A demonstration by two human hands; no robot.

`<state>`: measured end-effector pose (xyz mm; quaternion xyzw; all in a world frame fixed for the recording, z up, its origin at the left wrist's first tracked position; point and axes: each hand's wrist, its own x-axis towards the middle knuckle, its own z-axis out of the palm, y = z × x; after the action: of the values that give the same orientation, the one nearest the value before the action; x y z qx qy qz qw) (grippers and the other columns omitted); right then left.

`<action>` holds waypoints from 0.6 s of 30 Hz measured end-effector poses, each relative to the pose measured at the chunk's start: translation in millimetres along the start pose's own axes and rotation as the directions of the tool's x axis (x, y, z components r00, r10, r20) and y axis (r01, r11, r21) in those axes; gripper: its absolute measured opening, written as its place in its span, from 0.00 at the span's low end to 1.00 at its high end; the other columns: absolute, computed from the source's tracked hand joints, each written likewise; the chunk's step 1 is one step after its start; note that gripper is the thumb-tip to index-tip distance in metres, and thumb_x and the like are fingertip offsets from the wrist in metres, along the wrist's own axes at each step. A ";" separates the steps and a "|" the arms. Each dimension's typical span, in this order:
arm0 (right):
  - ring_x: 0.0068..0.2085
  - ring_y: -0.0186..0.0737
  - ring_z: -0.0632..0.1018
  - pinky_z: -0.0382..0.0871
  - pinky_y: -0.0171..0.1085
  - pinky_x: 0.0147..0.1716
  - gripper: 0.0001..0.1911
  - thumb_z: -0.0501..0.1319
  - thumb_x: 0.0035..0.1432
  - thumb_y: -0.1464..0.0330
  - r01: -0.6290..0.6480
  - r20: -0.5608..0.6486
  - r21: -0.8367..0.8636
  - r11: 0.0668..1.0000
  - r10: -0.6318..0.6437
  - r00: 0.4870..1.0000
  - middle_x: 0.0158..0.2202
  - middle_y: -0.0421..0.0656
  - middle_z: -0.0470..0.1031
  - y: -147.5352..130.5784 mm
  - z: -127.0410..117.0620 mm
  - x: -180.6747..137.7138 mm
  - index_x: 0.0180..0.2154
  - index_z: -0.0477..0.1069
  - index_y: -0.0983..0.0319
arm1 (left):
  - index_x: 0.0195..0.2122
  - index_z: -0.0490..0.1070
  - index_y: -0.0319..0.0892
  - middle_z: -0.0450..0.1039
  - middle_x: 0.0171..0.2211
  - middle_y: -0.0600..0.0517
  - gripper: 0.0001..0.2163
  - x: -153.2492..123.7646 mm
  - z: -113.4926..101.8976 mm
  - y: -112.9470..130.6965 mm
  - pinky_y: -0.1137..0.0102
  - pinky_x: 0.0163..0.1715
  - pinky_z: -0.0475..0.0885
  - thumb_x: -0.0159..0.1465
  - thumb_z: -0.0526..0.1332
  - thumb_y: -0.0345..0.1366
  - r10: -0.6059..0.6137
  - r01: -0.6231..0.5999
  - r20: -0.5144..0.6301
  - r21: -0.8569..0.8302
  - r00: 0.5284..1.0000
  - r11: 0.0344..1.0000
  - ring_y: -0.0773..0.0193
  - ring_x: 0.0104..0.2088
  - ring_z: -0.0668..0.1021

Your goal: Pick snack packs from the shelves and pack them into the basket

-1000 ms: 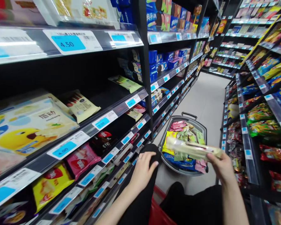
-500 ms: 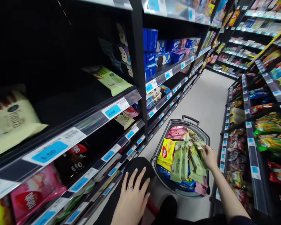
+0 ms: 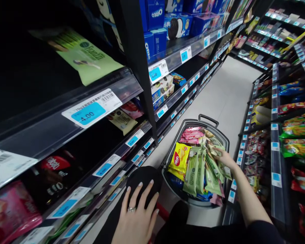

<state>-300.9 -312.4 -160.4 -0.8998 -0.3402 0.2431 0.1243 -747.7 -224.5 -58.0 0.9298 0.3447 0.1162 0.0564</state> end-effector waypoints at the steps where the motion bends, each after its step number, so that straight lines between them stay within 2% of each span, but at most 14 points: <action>1: 0.52 0.45 0.71 0.62 0.39 0.51 0.28 0.59 0.48 0.72 -0.064 0.005 -0.007 0.998 0.064 0.998 0.51 0.46 0.71 1.6 -3.5 -2.2 0.53 0.64 0.61 | 0.45 0.74 0.50 0.64 0.57 0.50 0.16 -0.5 -0.3 -0.3 0.49 0.58 0.50 0.57 0.60 0.45 0.002 -0.002 -0.001 -0.004 1.000 1.000 0.48 0.55 0.65; 5: 0.49 0.55 0.73 0.66 0.47 0.47 0.36 0.62 0.46 0.64 -0.352 0.026 -0.074 0.933 0.355 0.935 0.48 0.60 0.72 5.9 3.4 -18.3 0.55 0.60 0.72 | 0.45 0.74 0.49 0.64 0.57 0.50 0.16 -1.4 -1.3 -1.9 0.49 0.58 0.50 0.56 0.60 0.44 -0.010 0.010 -0.005 -0.019 1.000 1.000 0.48 0.55 0.65; 9: 0.50 0.58 0.72 0.66 0.48 0.47 0.40 0.64 0.44 0.63 -0.452 0.029 -0.084 0.888 0.456 0.890 0.47 0.62 0.71 5.4 10.1 -27.7 0.57 0.58 0.72 | 0.45 0.75 0.49 0.64 0.57 0.50 0.16 -1.4 -1.4 -2.0 0.48 0.59 0.50 0.56 0.61 0.44 -0.007 0.007 -0.005 -0.020 1.000 1.000 0.47 0.55 0.64; 11: 0.51 0.56 0.72 0.66 0.46 0.47 0.34 0.62 0.47 0.62 -0.457 0.021 -0.049 0.888 0.458 0.889 0.47 0.57 0.72 7.1 -6.1 -28.3 0.55 0.62 0.68 | 0.46 0.74 0.49 0.63 0.58 0.50 0.16 -1.8 -1.0 -1.7 0.48 0.59 0.50 0.56 0.61 0.44 -0.002 0.002 -0.002 -0.015 1.000 1.000 0.47 0.55 0.64; 14: 0.47 0.49 0.74 0.69 0.39 0.42 0.20 0.56 0.52 0.62 -0.454 0.020 0.040 0.890 0.454 0.891 0.42 0.50 0.75 11.6 -48.9 -27.7 0.46 0.69 0.64 | 0.46 0.74 0.49 0.63 0.58 0.50 0.17 -2.6 -0.3 -2.0 0.48 0.59 0.49 0.56 0.61 0.44 0.000 0.000 0.004 -0.008 1.000 1.000 0.48 0.56 0.64; 16: 0.40 0.45 0.77 0.71 0.35 0.34 0.15 0.54 0.54 0.64 -0.453 0.033 0.118 0.884 0.452 0.891 0.36 0.47 0.76 11.2 -73.6 -25.0 0.41 0.70 0.63 | 0.46 0.74 0.49 0.63 0.58 0.50 0.17 -2.6 0.1 -2.3 0.48 0.59 0.49 0.56 0.61 0.45 -0.003 0.004 0.012 -0.006 1.000 1.000 0.47 0.56 0.64; 18: 0.30 0.40 0.76 0.71 0.33 0.27 0.12 0.54 0.54 0.64 -0.448 0.070 0.220 0.867 0.444 0.893 0.28 0.44 0.75 5.1 -83.0 -18.2 0.38 0.70 0.63 | 0.46 0.74 0.49 0.62 0.58 0.50 0.17 -2.0 0.5 -1.9 0.48 0.59 0.49 0.56 0.60 0.45 -0.011 0.011 0.022 -0.006 1.000 1.000 0.47 0.56 0.64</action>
<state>-266.6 -333.2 -85.3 -0.9313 -0.0941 0.3108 0.1652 -750.2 -224.4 -59.2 0.9290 0.3487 0.1065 0.0636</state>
